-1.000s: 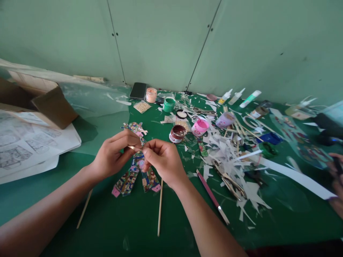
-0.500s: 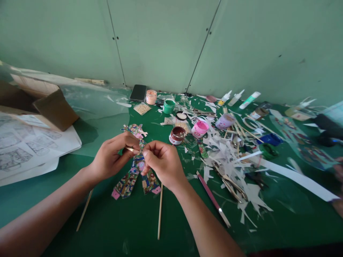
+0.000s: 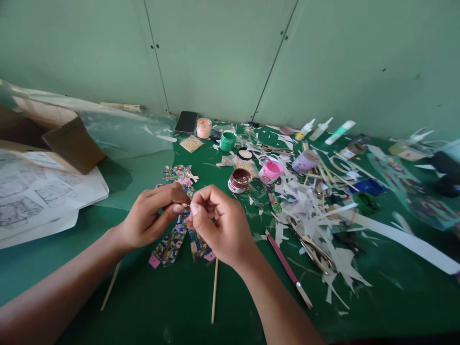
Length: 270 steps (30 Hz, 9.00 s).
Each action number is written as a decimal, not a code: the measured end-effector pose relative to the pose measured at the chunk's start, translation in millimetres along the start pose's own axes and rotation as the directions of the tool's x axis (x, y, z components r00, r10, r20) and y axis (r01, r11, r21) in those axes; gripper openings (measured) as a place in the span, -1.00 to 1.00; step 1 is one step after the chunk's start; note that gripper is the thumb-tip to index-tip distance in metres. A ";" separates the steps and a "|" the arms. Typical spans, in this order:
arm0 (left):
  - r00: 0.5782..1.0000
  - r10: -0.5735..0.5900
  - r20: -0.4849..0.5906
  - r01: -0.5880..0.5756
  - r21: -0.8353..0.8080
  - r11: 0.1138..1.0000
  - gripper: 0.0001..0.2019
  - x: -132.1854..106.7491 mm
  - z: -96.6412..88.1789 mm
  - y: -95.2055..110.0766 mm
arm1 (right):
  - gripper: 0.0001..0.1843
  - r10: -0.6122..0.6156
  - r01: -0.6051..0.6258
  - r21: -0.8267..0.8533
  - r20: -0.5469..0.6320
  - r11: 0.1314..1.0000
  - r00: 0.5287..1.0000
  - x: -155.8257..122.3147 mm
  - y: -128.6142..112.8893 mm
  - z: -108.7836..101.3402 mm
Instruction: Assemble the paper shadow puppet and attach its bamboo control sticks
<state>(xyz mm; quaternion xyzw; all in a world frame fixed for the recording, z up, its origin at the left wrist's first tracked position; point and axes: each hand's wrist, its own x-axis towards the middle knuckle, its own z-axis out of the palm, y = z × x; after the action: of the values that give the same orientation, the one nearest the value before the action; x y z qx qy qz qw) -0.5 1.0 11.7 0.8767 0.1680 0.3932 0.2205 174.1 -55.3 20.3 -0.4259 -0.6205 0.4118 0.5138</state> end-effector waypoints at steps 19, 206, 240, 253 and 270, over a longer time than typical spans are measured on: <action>0.998 -0.016 -0.056 0.017 0.008 1.000 -0.87 0.0 9.3 -1.1 | -0.90 -0.146 0.128 -0.268 -0.049 0.955 0.988 2.6 -0.7 -0.1; 0.991 -0.122 -0.051 0.132 0.433 0.892 -0.73 -11.7 11.4 -24.4 | -0.82 0.063 -0.084 -0.215 -0.099 0.973 0.993 14.8 42.1 6.8; 0.983 -0.185 -0.011 0.173 0.411 0.895 -0.76 -7.9 10.0 -22.9 | -0.83 0.129 -0.137 -0.203 -0.056 0.970 0.990 17.2 42.9 1.3; 0.990 -0.100 -0.095 0.133 0.472 0.871 -0.76 -12.7 13.0 -22.2 | -0.81 0.151 -0.153 -0.180 -0.023 0.972 0.988 16.7 41.6 2.4; 0.985 -0.125 -0.118 0.164 0.428 0.889 -0.80 -12.2 13.9 -25.8 | -0.79 0.163 -0.168 -0.135 -0.050 0.976 0.985 17.6 43.7 3.8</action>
<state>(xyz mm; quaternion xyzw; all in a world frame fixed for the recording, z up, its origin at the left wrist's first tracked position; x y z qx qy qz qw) -0.7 13.6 -17.4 0.8708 0.3258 0.3661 0.0399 173.1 -25.8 -16.7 -0.5187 -0.6000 0.4008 0.4586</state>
